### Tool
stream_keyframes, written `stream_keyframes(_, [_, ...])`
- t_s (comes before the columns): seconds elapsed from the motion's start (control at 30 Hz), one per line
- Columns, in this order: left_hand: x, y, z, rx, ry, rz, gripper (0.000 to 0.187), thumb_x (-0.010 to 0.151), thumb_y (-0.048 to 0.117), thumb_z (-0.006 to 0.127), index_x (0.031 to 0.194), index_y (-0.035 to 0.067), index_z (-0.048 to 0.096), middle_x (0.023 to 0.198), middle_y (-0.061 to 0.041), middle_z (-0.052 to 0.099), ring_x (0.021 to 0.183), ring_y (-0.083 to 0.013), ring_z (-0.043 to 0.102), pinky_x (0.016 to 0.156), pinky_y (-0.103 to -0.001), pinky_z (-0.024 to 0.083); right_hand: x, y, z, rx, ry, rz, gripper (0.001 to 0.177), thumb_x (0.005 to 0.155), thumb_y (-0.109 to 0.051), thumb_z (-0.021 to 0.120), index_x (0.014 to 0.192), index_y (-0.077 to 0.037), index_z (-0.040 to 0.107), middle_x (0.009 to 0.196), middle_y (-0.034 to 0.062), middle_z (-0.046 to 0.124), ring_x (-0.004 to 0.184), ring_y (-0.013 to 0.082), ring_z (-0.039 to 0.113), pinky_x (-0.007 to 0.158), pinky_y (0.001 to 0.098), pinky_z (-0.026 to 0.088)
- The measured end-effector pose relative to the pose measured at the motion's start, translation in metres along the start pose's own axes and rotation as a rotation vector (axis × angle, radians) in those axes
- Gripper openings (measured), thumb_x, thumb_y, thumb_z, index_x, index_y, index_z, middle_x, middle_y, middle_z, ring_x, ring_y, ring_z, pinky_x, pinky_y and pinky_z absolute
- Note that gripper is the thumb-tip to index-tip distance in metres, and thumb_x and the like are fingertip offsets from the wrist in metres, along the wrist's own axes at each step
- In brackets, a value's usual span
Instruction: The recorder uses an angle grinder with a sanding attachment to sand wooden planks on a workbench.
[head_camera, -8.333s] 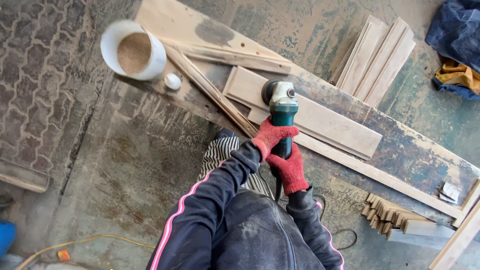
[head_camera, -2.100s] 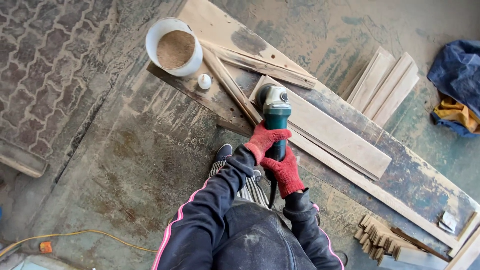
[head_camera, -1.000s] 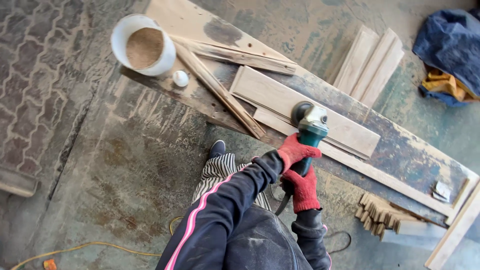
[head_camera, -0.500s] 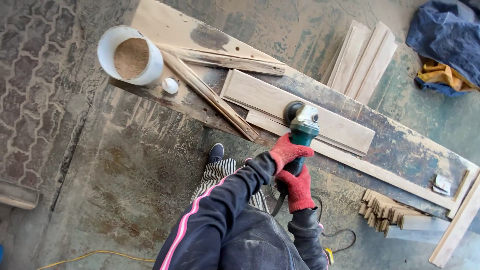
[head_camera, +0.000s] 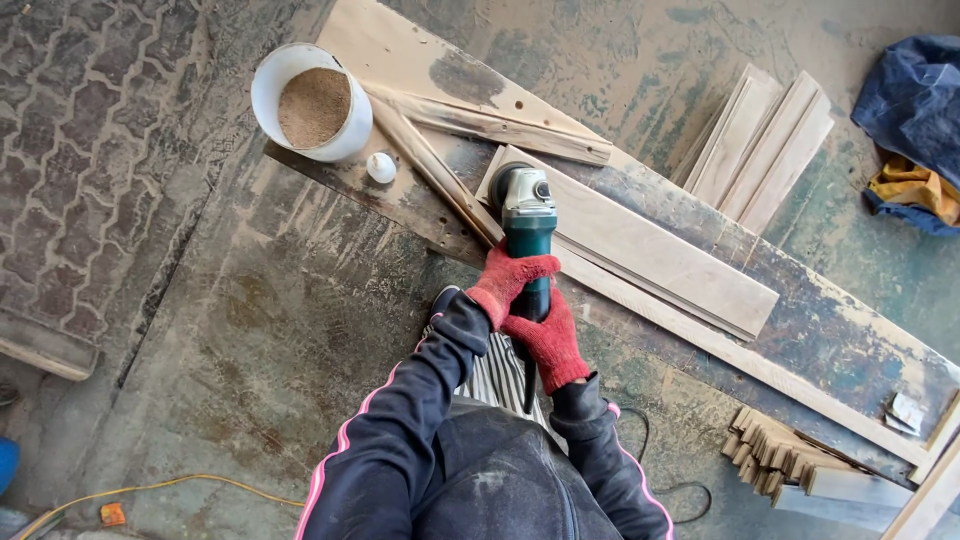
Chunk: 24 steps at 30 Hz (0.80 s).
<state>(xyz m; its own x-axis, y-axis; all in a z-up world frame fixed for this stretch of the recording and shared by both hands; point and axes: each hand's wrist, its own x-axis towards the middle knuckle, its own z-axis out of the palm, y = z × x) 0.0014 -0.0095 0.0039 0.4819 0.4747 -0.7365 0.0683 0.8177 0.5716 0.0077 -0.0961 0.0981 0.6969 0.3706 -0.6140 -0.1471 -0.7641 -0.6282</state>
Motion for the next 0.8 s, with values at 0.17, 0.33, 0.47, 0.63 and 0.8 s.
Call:
stream_keyframes(0.17, [0.015,-0.026,0.029,-0.048,-0.094,-0.070,0.060,0.052,0.007,0.099,0.104,0.006,0.069,0.073,-0.017,0.070,0.065,-0.0358,0.074,0.057,-0.050,0.063,-0.005,0.013,-0.030,0.109,0.066,0.037,0.061,0.044,-0.022,0.100,0.094,-0.010,0.066,0.068,0.0129,0.064,0.062,0.0244,0.066,0.054,0.0390,0.055])
stream_keyframes(0.33, [0.005,-0.048,0.089,-0.049,-0.253,-0.202,0.064,0.051,0.004,0.099,0.106,0.008,0.066,0.071,-0.019,0.069,0.059,-0.0411,0.071,0.052,-0.059,0.060,-0.009,0.038,-0.078,0.395,0.161,0.103,0.056,0.053,-0.009,0.095,0.097,-0.005,0.059,0.065,0.0176,0.061,0.050,0.0311,0.065,0.043,0.0448,0.057])
stream_keyframes(0.47, [0.009,-0.075,0.125,0.194,-0.258,-0.179,0.066,0.048,0.016,0.099,0.106,0.011,0.067,0.081,-0.015,0.072,0.072,-0.0365,0.074,0.070,-0.050,0.063,0.002,0.067,-0.102,0.450,0.217,0.122,0.055,0.056,-0.002,0.092,0.098,-0.001,0.057,0.066,0.0236,0.061,0.052,0.0384,0.067,0.044,0.0517,0.058])
stream_keyframes(0.63, [-0.014,-0.027,0.112,0.239,-0.218,-0.151,0.071,0.047,0.021,0.098,0.110,0.008,0.068,0.087,-0.014,0.071,0.083,-0.0303,0.073,0.082,-0.043,0.059,0.006,0.048,-0.091,0.453,0.219,0.114,0.053,0.055,-0.001,0.091,0.097,0.001,0.058,0.065,0.0243,0.060,0.051,0.0382,0.067,0.041,0.0512,0.057])
stream_keyframes(0.8, [0.018,-0.012,0.073,0.075,-0.149,-0.111,0.067,0.050,0.014,0.099,0.109,0.005,0.067,0.082,-0.017,0.071,0.076,-0.0346,0.074,0.073,-0.045,0.062,0.025,0.025,-0.061,0.413,0.125,0.065,0.055,0.052,-0.001,0.095,0.095,-0.001,0.060,0.062,0.0241,0.061,0.048,0.0353,0.066,0.041,0.0496,0.058])
